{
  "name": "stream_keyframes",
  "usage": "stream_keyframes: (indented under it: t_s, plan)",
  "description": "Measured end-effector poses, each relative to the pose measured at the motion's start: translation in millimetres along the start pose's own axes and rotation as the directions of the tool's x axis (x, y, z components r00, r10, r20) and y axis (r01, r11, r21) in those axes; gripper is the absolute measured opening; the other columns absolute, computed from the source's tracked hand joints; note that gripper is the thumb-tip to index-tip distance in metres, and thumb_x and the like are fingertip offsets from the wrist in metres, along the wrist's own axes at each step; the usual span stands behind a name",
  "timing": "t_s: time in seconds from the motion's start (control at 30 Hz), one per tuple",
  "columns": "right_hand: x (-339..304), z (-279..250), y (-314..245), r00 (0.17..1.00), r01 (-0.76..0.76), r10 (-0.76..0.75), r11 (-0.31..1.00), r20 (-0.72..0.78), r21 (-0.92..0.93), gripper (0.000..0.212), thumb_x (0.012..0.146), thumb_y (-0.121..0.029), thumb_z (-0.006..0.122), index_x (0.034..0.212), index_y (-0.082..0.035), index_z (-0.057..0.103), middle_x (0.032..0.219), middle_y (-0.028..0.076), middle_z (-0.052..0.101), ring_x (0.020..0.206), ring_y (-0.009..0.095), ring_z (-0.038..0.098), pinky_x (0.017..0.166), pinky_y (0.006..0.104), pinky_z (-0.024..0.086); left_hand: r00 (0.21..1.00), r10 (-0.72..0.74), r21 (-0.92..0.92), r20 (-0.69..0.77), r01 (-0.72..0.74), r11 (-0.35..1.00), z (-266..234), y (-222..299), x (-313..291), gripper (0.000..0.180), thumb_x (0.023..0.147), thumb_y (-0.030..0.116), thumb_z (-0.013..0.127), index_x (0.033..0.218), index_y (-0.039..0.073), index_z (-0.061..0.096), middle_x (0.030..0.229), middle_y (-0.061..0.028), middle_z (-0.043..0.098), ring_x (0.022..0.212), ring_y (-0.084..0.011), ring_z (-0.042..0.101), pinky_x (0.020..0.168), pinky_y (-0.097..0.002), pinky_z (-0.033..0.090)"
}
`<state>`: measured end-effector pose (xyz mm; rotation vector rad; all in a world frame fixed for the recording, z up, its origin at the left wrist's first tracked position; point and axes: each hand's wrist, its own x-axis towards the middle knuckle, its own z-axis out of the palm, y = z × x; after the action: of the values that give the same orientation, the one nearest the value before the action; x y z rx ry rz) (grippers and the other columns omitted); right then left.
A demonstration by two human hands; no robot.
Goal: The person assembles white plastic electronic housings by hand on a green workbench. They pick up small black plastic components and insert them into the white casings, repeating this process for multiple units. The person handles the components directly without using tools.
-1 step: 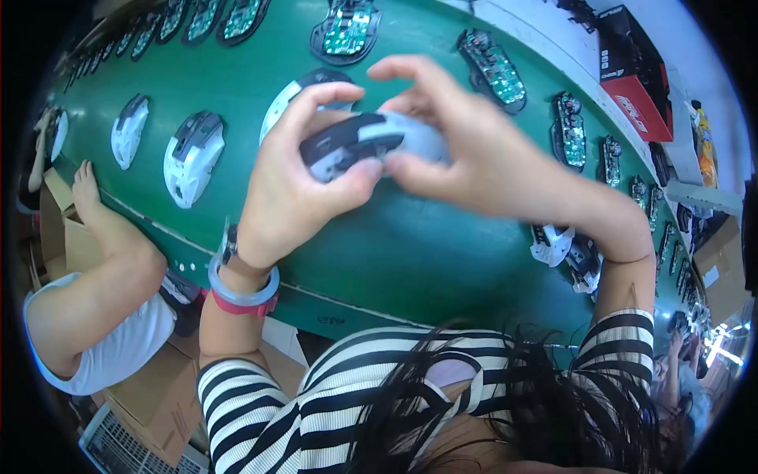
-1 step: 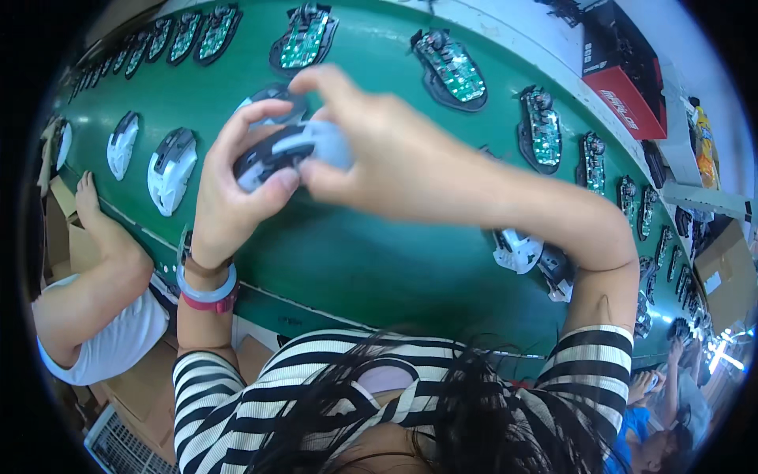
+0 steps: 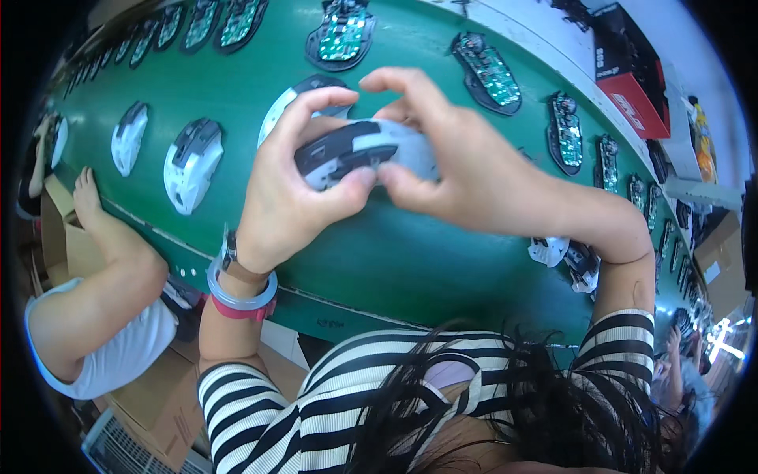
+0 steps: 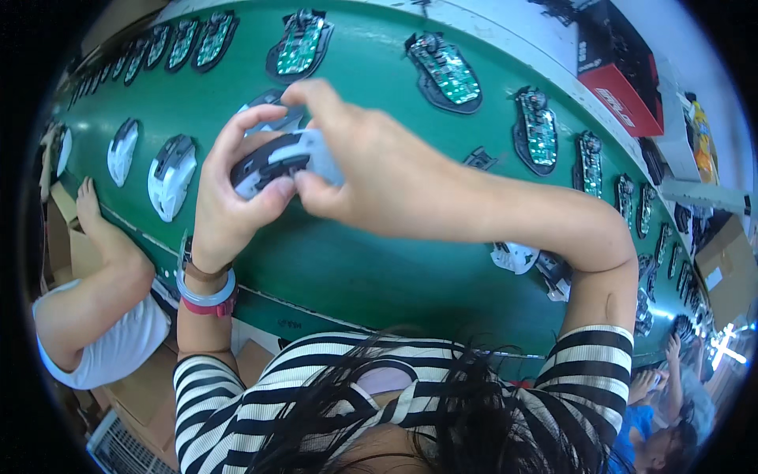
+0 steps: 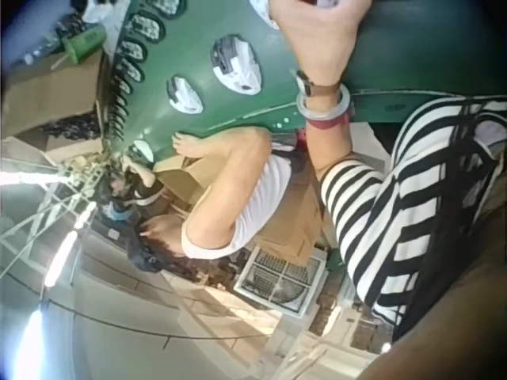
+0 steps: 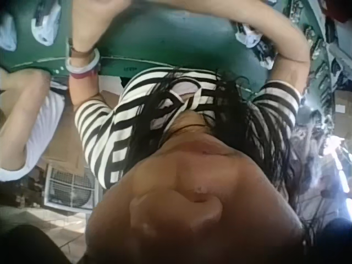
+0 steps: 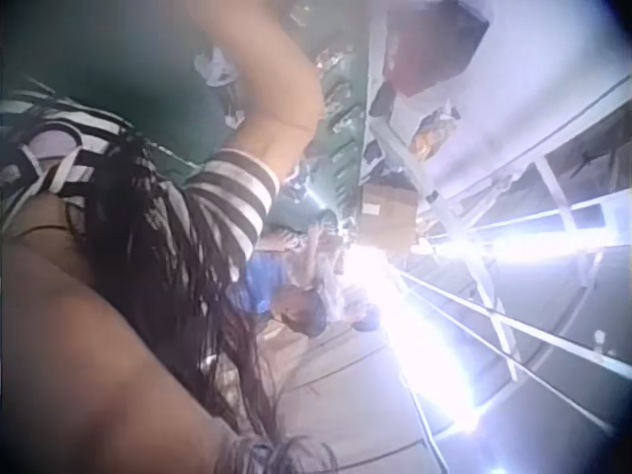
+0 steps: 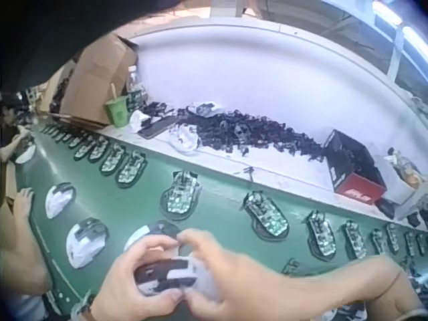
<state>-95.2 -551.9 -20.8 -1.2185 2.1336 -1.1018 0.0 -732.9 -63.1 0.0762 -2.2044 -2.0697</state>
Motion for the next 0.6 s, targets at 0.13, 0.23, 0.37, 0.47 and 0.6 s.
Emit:
stream_keyframes:
  t_s: [0.13, 0.23, 0.37, 0.47, 0.6]
  plan:
    - [-26, -6, 6, 0.962, 0.270, -0.273, 0.954, -0.008, -0.134, 0.069, 0.083, -0.016, 0.071, 0.137, 0.002, 0.032, 0.110, 0.026, 0.060, 0.106, 0.044, 0.058, 0.091, 0.0459, 0.047, 0.957, 0.119, 0.098, 0.265, -0.149, 0.984, -7, 0, 4, 0.068, 0.068, 0.012, 0.074, 0.131, 0.006, 0.049, 0.117, -0.0110, 0.060, 0.109, -0.0203, 0.059, 0.096, -0.0327, 0.046]
    - [-16, -45, 25, 0.949, 0.239, -0.300, 0.887, -0.100, -0.394, 0.047, 0.087, -0.020, 0.067, 0.128, -0.003, 0.050, 0.108, 0.023, 0.061, 0.105, 0.041, 0.058, 0.092, 0.0454, 0.046, 0.741, 0.109, 0.344, 0.663, -0.431, 0.834, -11, -7, 12, 0.074, 0.068, 0.017, 0.079, 0.136, 0.010, 0.050, 0.137, -0.0122, 0.051, 0.133, -0.0343, 0.041, 0.111, -0.0446, 0.033]
    - [51, -112, 90, 0.902, -0.078, -0.236, 0.732, -0.360, -0.676, 0.032, 0.089, -0.026, 0.064, 0.114, -0.005, 0.065, 0.110, 0.021, 0.063, 0.103, 0.038, 0.060, 0.092, 0.0423, 0.047, 0.801, 0.206, 0.452, 0.562, -0.506, 0.734, 1, 26, 9, 0.079, 0.068, 0.026, 0.082, 0.139, 0.011, 0.049, 0.149, -0.0112, 0.042, 0.143, -0.0365, 0.028, 0.115, -0.0483, 0.026]
    - [115, -115, 138, 0.915, -0.260, -0.126, 0.542, -0.383, -0.799, 0.032, 0.087, -0.025, 0.065, 0.111, -0.004, 0.066, 0.104, 0.022, 0.066, 0.097, 0.038, 0.063, 0.086, 0.0440, 0.049, 0.962, 0.204, 0.881, 0.179, -0.249, 0.402, -22, 6, 0, 0.075, 0.072, 0.020, 0.080, 0.141, 0.017, 0.048, 0.149, -0.0130, 0.040, 0.139, -0.0430, 0.030, 0.112, -0.0530, 0.028]
    - [150, -141, 174, 0.974, -0.188, -0.015, 0.516, -0.228, -0.836, 0.021, 0.084, -0.015, 0.063, 0.100, -0.001, 0.066, 0.090, 0.024, 0.067, 0.087, 0.040, 0.065, 0.079, 0.0473, 0.050, 0.968, 0.241, 0.829, 0.068, -0.189, 0.526, -62, -24, -16, 0.060, 0.078, 0.014, 0.074, 0.134, 0.021, 0.055, 0.146, -0.0148, 0.041, 0.129, -0.0392, 0.045, 0.104, -0.0460, 0.040]
